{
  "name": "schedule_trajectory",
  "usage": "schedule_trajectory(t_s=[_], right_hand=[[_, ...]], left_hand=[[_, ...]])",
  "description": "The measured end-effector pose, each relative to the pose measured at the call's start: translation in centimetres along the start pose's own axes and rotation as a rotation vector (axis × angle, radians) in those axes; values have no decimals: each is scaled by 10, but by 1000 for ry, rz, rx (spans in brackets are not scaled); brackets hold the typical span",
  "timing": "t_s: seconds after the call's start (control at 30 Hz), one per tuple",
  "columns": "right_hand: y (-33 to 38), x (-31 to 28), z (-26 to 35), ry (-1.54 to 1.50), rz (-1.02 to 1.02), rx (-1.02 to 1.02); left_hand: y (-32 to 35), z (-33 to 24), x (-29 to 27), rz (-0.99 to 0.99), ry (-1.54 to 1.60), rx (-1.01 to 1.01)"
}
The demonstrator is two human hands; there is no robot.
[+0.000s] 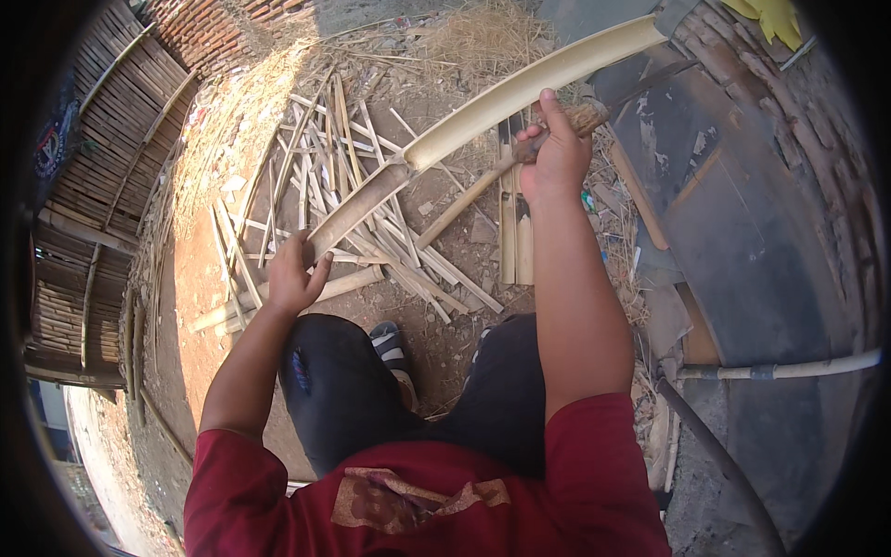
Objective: The person shapes and fits pieces of bamboo by hammering a machete blade into the joints and prying the sections together.
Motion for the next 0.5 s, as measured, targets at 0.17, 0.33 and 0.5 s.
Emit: schedule_trajectory(t_s=[0.17,0.33,0.5], right_hand=[[-20,-11,30,-134,36,-51],[-9,-10,61,156,24,-238],[2,-2,41,283,70,-364]], left_hand=[[-32,1,47,296,91,-47],[-76,-47,56,341,-304,181],[-157,-136,10,305,441,118]])
Point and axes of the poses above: each hand's wrist, its own y-axis away from the middle knuckle, its own x-axis out of the palm, z = x × y, the point moved 10 cm from there along -y, towards the middle knuckle, and after that the axes turned 3 degrees about z, right-handed, at the moved point
